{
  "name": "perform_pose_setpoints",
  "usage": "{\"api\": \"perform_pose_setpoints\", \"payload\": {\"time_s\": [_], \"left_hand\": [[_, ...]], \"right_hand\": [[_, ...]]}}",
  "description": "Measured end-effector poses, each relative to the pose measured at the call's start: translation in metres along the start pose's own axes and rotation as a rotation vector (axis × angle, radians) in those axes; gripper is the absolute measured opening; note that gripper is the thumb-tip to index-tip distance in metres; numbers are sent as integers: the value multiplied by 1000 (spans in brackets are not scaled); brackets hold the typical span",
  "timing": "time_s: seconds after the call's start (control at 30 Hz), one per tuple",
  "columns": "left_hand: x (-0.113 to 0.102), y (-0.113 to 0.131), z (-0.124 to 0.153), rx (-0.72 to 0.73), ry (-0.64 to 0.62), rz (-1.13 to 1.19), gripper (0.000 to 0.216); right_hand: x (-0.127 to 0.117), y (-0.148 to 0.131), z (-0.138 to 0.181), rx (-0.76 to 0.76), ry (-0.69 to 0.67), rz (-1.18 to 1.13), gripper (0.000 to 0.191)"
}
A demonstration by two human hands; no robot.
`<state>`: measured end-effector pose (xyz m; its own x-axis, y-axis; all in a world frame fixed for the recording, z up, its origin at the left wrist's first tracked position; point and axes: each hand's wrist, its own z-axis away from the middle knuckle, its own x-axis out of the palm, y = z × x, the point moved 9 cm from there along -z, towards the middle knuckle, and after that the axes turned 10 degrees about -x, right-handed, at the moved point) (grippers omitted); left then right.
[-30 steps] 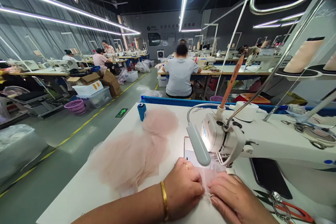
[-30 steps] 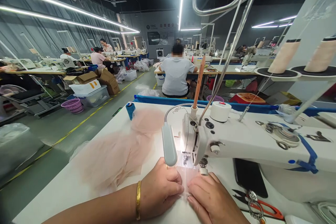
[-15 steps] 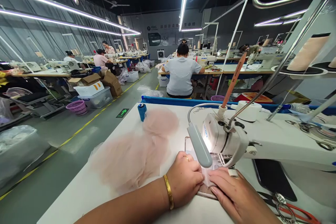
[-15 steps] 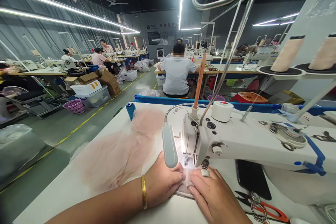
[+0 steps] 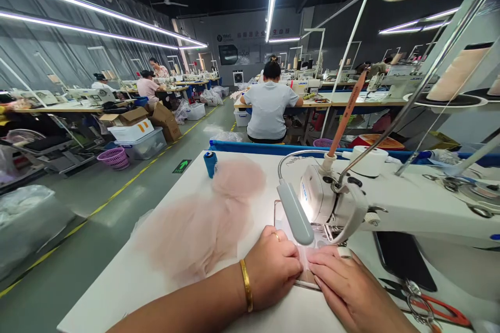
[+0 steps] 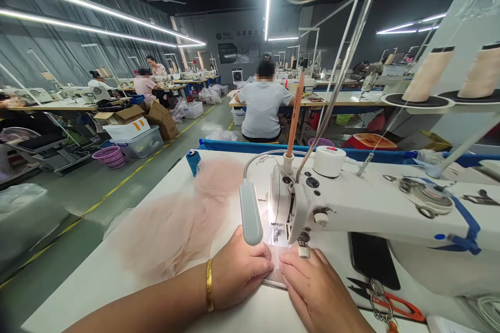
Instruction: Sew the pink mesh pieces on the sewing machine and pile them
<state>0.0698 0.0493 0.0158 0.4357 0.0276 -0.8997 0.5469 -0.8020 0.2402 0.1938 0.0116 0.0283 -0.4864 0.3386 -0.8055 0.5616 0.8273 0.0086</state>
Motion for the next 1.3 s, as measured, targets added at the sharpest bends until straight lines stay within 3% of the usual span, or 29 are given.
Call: {"api": "perform_pose_setpoints", "payload": {"time_s": [0.23,0.7,1.07,1.2,1.3], "left_hand": [[-5,5,1,21,40,-55,15],[2,-18,-12,-72,74,-140,12],[2,-33,-18,-235,-69,-29,10],[-3,-44,-20,-409,-164,-20,23],[-8,-41,-16,-455,-254,-94,28]], "right_hand": [[-8,-6,-10,-27,75,46,30],[45,33,22,163,-151,172,36],[55,40,33,276,-105,219,46],[52,39,32,236,-98,233,45],[43,33,24,163,-79,204,41]]}}
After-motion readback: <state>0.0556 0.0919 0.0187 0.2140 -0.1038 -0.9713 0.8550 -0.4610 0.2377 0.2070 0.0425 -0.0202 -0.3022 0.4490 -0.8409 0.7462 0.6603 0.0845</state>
